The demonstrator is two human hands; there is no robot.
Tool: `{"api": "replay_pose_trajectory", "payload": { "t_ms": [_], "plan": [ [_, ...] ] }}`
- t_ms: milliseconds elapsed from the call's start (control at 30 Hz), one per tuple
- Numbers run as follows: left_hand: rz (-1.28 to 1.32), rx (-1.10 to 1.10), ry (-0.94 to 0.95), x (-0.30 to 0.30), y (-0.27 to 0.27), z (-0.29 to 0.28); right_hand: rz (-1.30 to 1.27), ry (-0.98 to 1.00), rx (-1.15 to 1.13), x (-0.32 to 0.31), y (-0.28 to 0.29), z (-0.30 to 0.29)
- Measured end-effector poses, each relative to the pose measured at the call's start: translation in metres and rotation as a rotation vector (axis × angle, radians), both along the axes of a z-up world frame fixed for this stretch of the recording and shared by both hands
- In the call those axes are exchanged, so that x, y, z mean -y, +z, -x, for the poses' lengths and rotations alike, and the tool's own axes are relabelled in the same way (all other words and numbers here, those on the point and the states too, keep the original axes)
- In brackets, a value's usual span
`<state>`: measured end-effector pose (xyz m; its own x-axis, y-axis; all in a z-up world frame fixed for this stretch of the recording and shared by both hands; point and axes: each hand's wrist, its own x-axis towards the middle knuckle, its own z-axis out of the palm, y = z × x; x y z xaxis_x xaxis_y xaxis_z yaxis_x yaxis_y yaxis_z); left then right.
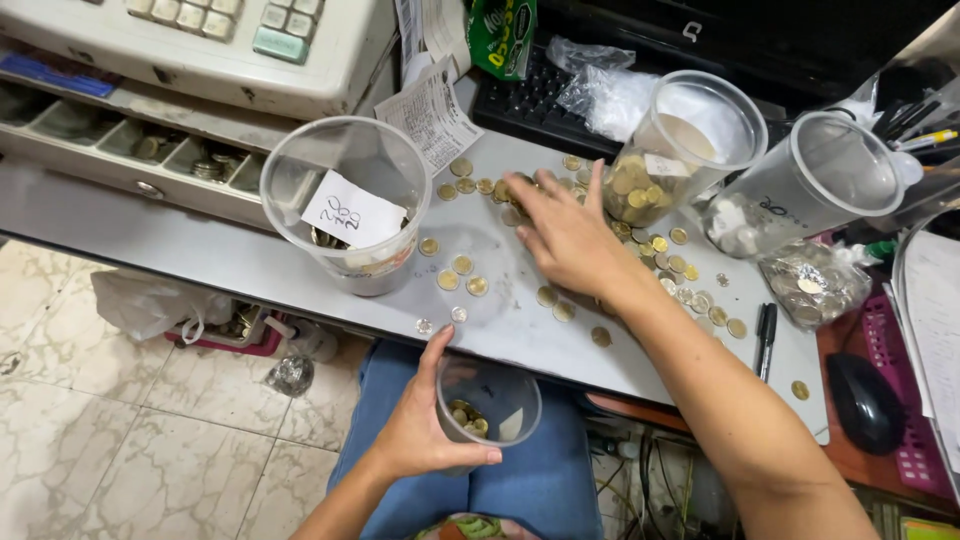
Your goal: Counting and sorting a large pile of coins on a desk and placing them into plastic containers.
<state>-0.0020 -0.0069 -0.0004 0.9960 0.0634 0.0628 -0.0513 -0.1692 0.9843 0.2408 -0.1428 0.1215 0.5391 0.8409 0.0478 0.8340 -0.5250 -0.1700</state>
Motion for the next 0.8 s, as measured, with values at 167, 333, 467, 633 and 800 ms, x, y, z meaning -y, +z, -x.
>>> {"api": "replay_pose_trajectory", "payload": {
  "t_ms": [167, 333, 467, 633, 800],
  "plan": [
    [0.009, 0.006, -0.021, -0.003, -0.005, -0.001, -0.050, 0.119, 0.003, 0.016, 0.017, 0.048],
    [0.025, 0.001, -0.035, -0.001, -0.005, -0.002, -0.113, 0.184, 0.002, 0.057, 0.014, 0.104],
    [0.111, 0.087, -0.062, 0.002, 0.001, 0.000, -0.218, 0.276, -0.314, 0.084, 0.022, 0.136],
    [0.007, 0.004, -0.059, 0.007, 0.000, 0.003, -0.329, 0.055, -0.144, 0.108, 0.002, 0.151],
    [-0.074, -0.093, -0.137, 0.018, 0.007, -0.001, -0.269, -0.172, 0.012, 0.102, -0.026, 0.160]
  ]
}}
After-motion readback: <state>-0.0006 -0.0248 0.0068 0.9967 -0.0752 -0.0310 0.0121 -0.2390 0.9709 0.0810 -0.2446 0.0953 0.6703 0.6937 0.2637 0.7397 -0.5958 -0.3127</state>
